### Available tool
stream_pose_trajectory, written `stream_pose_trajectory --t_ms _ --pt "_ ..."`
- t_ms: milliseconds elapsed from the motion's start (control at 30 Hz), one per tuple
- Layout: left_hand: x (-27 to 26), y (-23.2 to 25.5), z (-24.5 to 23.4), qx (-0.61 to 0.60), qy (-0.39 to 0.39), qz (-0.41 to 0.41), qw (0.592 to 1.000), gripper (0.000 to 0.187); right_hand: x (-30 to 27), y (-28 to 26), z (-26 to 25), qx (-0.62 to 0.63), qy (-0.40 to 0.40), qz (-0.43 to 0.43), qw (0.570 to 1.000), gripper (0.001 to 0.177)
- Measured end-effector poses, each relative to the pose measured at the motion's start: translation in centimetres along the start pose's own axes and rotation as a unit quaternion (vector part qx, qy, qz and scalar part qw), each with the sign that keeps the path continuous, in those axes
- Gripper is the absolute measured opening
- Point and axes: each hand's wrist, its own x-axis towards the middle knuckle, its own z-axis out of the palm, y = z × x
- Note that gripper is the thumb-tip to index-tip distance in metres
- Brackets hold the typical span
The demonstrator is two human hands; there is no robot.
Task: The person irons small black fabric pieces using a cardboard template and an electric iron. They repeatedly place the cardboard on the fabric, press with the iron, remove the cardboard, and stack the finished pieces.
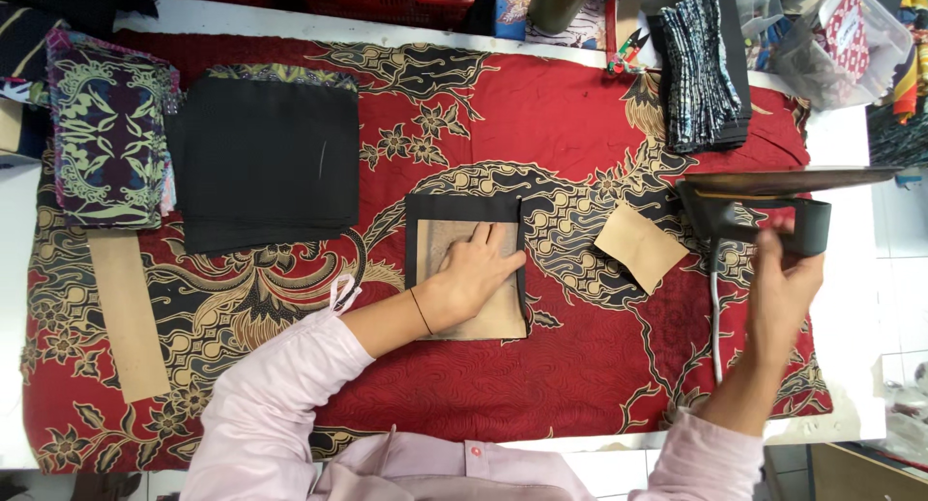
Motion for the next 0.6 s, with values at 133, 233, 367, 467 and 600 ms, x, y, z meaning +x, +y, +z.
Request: stream_pose_trajectory --t_ms 133,233,367,467,600 --pt "0.0 0.0 -0.4 0.004 -0.017 0.002 1.0 0.069 -3.6 -3.3 1.8 -0.545 -0.116 0.137 0.819 0.043" --pt "0.0 0.2 -0.8 0.007 -0.022 -0.001 1.0 0.067 -5.8 -2.0 7.7 -0.418 -0.164 -0.232 0.863 0.07" --pt "-0.1 0.1 -1.1 0.009 -0.051 -0.001 0.999 0.072 -6.9 -1.3 11.5 -0.516 -0.165 -0.137 0.829 0.043" --pt "-0.1 -0.1 -1.2 0.008 -0.042 -0.002 0.999 0.07 -8.3 -2.6 11.4 -0.465 -0.2 -0.02 0.862 0.058" --pt "0.0 0.0 -0.8 0.005 -0.04 -0.004 0.999 0.067 -12.6 -4.2 11.8 -0.36 -0.337 -0.157 0.856 0.078"
